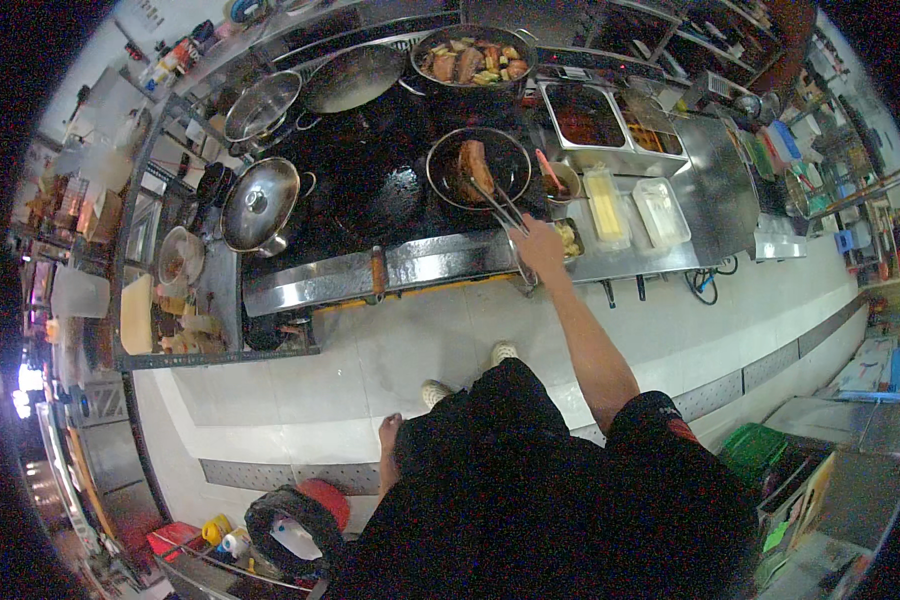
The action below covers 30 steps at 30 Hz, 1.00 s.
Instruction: The person cooks pieces of meat in a pan on a gas stove, using tongs to flip and transfer them. Then the person wraps enoki mushrooms with thin slices of meat on a cutting board, rolling them into bundles.
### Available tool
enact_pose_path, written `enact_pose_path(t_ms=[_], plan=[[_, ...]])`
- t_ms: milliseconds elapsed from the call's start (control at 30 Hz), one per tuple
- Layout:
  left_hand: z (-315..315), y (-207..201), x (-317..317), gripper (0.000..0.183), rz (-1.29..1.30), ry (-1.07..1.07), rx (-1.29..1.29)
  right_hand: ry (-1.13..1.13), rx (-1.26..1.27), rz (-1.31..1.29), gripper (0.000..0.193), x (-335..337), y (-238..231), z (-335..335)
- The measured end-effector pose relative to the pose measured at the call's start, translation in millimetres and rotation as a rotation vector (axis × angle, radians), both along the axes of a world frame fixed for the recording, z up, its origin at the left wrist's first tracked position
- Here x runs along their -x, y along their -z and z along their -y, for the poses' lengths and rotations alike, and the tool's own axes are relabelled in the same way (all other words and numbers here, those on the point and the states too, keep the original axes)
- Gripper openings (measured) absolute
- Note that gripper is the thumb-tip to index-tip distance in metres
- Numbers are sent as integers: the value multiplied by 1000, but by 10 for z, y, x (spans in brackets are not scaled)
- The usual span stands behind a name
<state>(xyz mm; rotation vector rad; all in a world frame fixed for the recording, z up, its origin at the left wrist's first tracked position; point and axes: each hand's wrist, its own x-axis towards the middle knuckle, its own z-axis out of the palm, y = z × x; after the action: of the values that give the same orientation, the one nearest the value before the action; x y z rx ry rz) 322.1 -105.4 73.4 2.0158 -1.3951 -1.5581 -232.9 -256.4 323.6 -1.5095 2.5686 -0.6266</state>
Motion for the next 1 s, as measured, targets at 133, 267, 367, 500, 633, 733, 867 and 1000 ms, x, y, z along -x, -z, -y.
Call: enact_pose_path(t_ms=[133, 267, 367, 500, 633, 733, 867, 1000], plan=[[-1044, 498, -623, 42, -104, -258, -138, 111, 10, 1166, 43, 210, -205, -4], [-1614, 202, -660, 42, -44, -279, -327, 220, 102, 1630, 32, 586, -191, -424], [-1898, -5, -637, 42, -61, -390, -420, 243, 101, 1851, 33, 662, -284, -561], [-1783, -147, -524, 42, -106, -480, -461, 214, 183, 1943, 39, 861, -165, -833], [-1570, -100, -297, 41, -117, -513, -373, 137, 147, 1887, 40, 748, -364, -713], [-1406, 446, -488, 40, 42, -313, -105, 154, 121, 1833, 41, 780, -358, -717], [-856, -143, -128, 41, 37, -310, -146, 128, 39, 1571, 41, 697, -517, -574], [-644, -395, -95, 40, 4, -350, -183, 57, -155, 901, 44, 908, -456, -433]])
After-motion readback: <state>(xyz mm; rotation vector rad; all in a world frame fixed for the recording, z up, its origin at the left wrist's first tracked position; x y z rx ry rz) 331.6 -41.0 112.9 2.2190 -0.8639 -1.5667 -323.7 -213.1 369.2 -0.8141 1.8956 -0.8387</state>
